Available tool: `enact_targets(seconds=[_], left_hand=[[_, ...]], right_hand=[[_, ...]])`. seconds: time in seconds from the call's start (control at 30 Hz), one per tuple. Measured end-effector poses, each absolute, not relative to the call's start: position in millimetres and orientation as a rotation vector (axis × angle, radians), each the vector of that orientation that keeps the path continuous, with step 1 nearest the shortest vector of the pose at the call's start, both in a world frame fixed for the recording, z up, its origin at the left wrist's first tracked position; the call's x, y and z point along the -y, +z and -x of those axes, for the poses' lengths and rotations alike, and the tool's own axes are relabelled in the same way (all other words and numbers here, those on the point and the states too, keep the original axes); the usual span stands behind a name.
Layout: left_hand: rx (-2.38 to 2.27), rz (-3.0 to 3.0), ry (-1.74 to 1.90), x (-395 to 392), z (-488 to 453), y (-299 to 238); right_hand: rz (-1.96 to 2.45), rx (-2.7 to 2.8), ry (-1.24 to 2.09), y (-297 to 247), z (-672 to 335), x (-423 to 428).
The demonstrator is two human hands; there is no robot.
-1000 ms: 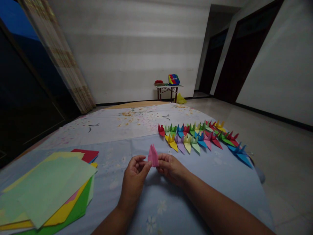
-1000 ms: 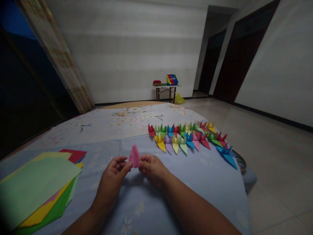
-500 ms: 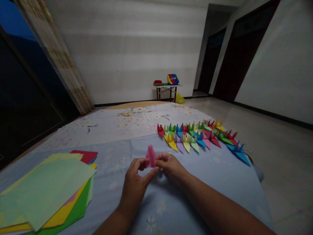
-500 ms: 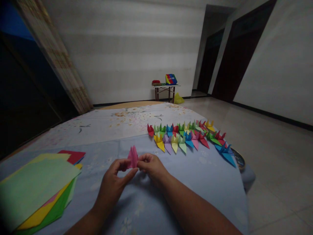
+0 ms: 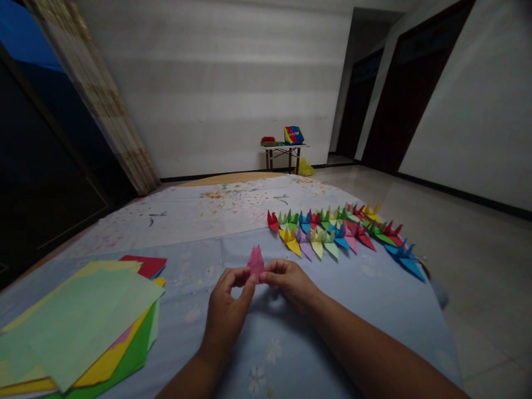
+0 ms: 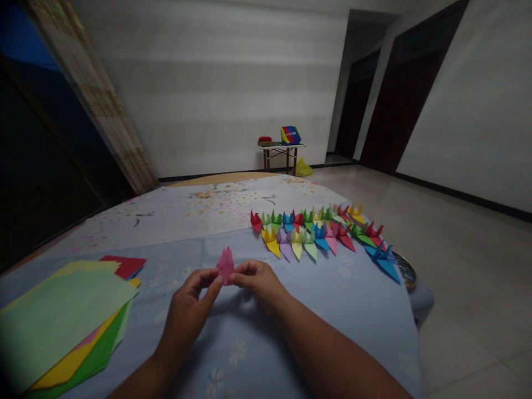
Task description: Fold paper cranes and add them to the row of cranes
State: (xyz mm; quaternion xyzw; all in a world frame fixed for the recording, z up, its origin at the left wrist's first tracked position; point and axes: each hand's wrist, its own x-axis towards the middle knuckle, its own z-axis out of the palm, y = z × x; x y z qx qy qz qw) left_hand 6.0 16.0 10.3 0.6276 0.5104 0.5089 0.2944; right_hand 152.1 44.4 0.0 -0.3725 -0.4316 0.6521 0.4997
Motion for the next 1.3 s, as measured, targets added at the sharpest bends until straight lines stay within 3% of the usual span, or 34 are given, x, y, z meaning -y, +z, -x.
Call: enact_targets(seconds=[0.23, 0.5, 0.73, 1.0, 1.3], left_hand=[[-1.250, -1.244, 1.368, -18.7, -10.1, 14.3], [-1.293, -1.254, 1.170, -23.5, -6.9, 5.9], [-1.437, -1.716, 0.871, -18.3, -5.2, -0.1], [-1.600, -2.510, 0.441, -8.8, -8.4, 6.2], [-1.586, -2.799, 0.050, 4.5, -15.9, 11.3]], right_hand=[[0.887, 1.066, 1.613, -0.2, -155.4, -45.1], [1.079, 1.304, 1.455, -4.6, -165.1, -50.5], [1.401, 1.648, 1.235, -16.2, -169.4, -51.5], [1.610, 2.075, 0.688, -7.6, -168.8, -42.4], [1.583, 2.175, 0.561, -12.5, -173.7, -50.2]])
